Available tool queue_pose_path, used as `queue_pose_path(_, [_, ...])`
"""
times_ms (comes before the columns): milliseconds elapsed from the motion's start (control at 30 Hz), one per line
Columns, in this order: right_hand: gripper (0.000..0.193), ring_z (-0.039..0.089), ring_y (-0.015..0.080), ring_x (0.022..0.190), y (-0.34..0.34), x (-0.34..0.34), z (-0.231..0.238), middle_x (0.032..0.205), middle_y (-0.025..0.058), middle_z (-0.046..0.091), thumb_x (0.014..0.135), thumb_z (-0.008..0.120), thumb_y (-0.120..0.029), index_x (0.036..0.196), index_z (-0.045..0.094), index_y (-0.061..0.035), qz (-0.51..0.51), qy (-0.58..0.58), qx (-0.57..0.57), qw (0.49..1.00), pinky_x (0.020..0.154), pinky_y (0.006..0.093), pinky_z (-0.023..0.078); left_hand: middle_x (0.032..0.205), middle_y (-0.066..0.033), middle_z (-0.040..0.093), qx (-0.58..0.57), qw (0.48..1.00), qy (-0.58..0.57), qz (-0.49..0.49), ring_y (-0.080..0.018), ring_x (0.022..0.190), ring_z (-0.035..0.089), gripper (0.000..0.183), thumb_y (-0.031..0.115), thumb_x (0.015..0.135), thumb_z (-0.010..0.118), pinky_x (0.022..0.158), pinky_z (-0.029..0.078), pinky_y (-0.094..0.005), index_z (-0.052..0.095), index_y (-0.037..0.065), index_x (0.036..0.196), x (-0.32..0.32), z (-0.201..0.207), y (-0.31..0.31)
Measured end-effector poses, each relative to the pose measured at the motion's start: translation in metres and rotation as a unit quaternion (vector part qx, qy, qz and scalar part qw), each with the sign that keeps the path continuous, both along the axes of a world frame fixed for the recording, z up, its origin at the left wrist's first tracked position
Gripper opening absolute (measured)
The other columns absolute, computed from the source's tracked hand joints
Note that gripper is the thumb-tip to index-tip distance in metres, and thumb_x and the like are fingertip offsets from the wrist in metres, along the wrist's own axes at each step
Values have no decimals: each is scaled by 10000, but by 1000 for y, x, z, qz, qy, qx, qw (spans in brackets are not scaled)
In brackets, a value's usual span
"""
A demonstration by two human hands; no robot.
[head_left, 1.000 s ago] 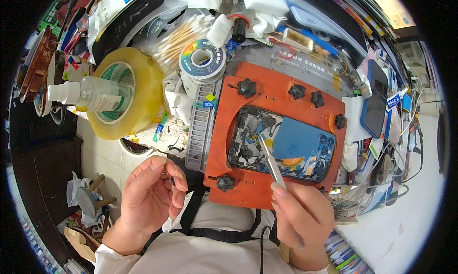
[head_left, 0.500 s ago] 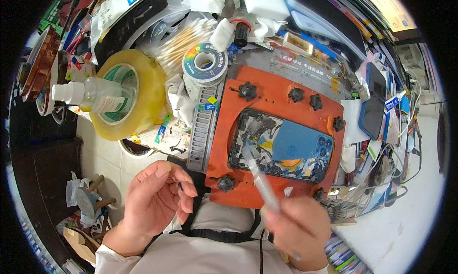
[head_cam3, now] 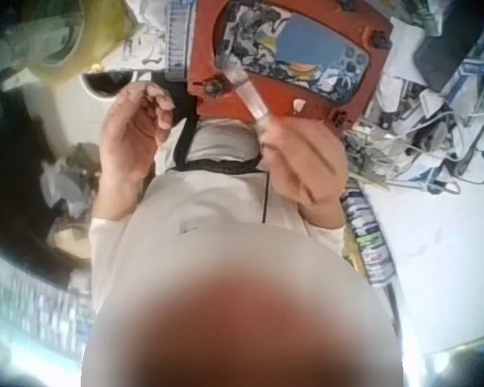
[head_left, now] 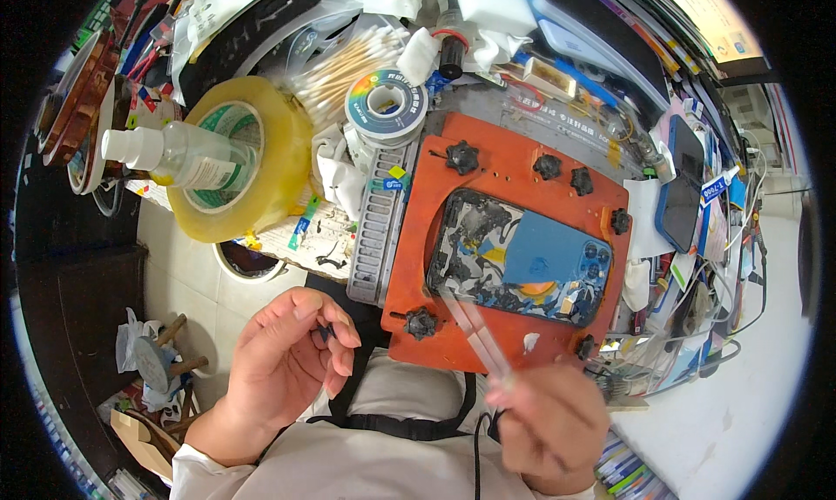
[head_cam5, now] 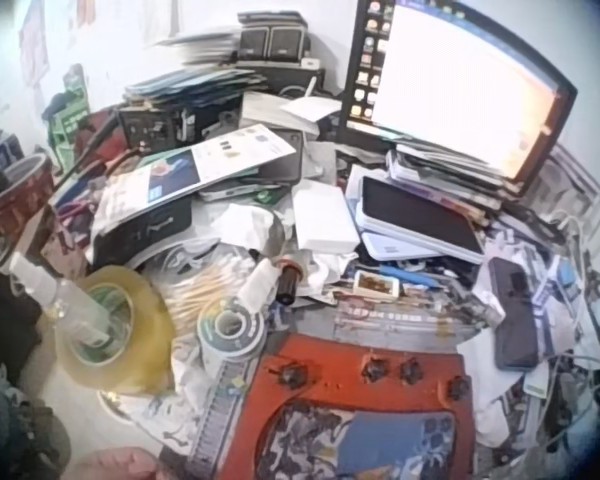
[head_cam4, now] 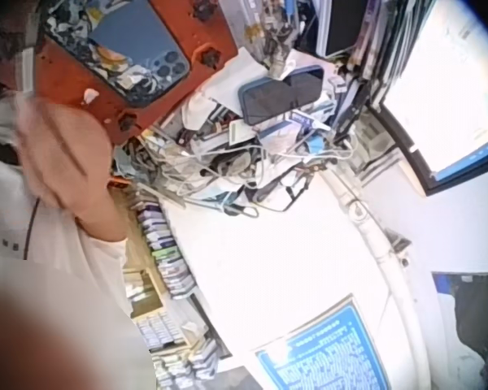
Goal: The person uses a heat gun and a metal tool to remove adhesive and debris from the back of a smartphone secured in an orange clamp. They scrape the surface repeatedly, occasionally lifting the phone to inspect the progress.
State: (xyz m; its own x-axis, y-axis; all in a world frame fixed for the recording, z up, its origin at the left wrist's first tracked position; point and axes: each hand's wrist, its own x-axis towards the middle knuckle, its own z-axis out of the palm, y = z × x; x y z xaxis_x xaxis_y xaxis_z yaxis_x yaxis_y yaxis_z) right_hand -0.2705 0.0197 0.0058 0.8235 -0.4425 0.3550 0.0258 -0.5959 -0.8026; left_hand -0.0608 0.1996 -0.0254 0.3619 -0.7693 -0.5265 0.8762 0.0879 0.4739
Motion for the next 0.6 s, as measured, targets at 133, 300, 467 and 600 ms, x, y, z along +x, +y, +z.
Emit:
queue_pose_path(133, [383, 711, 232, 727, 4, 1, -16, 984, 161, 744, 827, 755, 49, 1205, 695, 30, -82, 3, 20, 996, 625, 314, 564, 987, -205, 699, 13, 1000, -2, -6, -238, 764, 701, 237, 205, 1089, 465, 565, 542, -336, 584, 2, 1061, 0, 1, -1])
queue_pose_path(300, [288, 713, 233, 708, 2, 5, -23, 946, 182, 740, 853, 734, 59, 1139, 702, 74, -100, 23, 18, 995, 628, 297, 573, 989, -213, 703, 2, 1000, 8, -8, -237, 765, 704, 241, 198, 1087, 465, 570, 547, -334, 593, -4, 1070, -1, 3, -3])
queue_pose_path(467, [182, 735, 222, 741, 3, 9, -20, 944, 190, 742, 889, 701, 60, 1067, 711, 97, -126, 19, 69, 989, 668, 286, 594, 987, -213, 705, 5, 1000, 1, -10, -237, 768, 707, 252, 196, 1089, 461, 577, 551, -333, 605, -11, 1083, -2, 3, -5])
queue_pose_path(600, [166, 742, 215, 753, 3, 8, -22, 951, 195, 745, 910, 678, 60, 1068, 708, 102, -131, 10, 100, 986, 683, 288, 601, 989, -214, 704, -2, 1000, -1, -12, -239, 773, 707, 256, 194, 1090, 458, 579, 551, -333, 608, -14, 1088, -3, 2, -7])
